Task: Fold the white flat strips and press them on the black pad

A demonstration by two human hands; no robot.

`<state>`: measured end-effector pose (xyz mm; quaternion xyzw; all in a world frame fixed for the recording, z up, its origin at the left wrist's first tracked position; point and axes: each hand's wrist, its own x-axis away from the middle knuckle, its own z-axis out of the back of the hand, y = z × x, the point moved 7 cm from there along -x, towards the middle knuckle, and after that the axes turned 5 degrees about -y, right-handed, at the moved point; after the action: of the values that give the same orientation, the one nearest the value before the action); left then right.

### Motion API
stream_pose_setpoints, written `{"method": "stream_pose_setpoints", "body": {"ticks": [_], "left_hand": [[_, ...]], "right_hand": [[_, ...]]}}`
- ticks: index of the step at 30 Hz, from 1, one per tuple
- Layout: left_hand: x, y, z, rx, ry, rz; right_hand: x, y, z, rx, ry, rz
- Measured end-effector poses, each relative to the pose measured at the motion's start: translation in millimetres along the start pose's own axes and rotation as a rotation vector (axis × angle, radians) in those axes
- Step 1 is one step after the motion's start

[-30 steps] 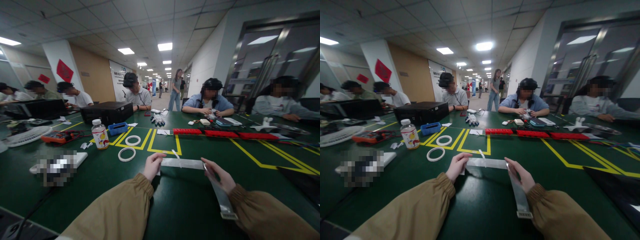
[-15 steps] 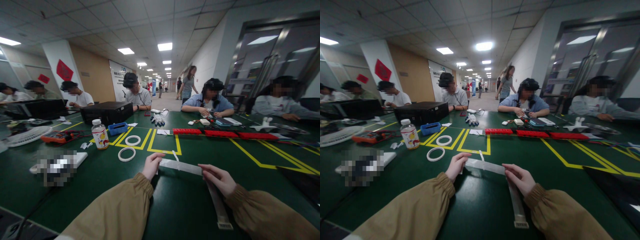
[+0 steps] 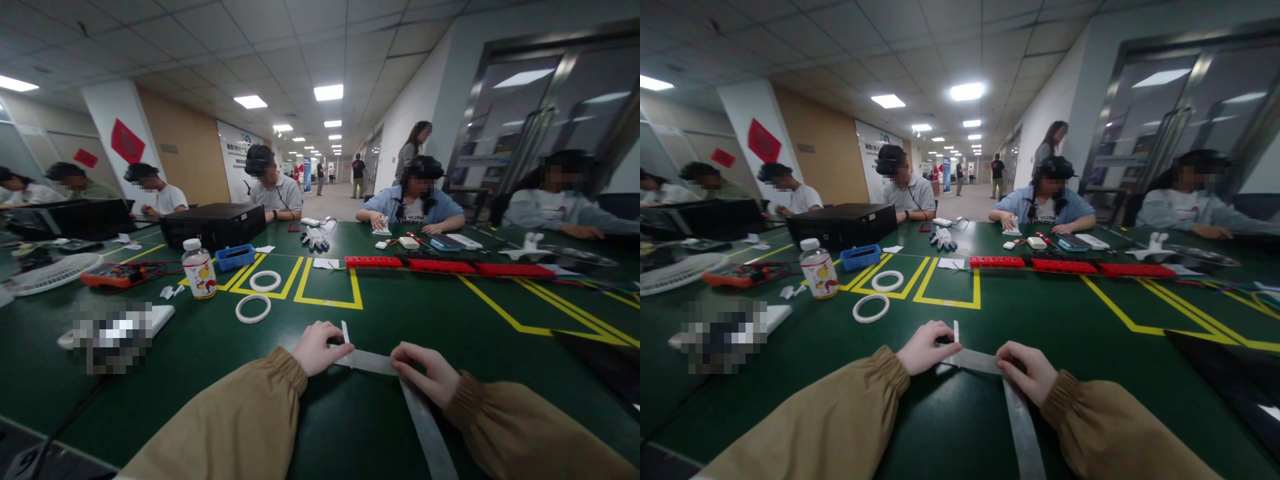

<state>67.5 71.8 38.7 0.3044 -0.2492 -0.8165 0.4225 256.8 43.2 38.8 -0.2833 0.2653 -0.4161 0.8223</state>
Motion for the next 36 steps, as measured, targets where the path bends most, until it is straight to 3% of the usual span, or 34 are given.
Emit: {"method": "stream_pose_setpoints", "body": {"ticks": [6, 12, 21, 32, 36], "left_hand": [[-1.7, -8.8, -3.3, 0.242, 0.060, 0.025], [-0.8, -1.5, -2.1, 0.287, 0.094, -0.014], [-1.8, -3.5, -6.9, 0.379, 0.060, 0.021], [-5.9, -18.0, -21.6, 0.740, -0.017, 0.145], [-6.5, -19.4, -21.0, 0.770, -0.010, 0.169]], "right_hand": [[0.2, -4.5, -1.9, 0.014, 0.000, 0.016], [-0.4, -1.9, -4.7, 0.002, -0.033, 0.009], [-1.0, 0.4, -6.2, -0.012, -0.052, 0.007], [-2.6, 9.6, -10.2, 0.019, -0.096, 0.006], [-3.0, 11.3, -11.8, 0.026, -0.132, 0.004]]}}
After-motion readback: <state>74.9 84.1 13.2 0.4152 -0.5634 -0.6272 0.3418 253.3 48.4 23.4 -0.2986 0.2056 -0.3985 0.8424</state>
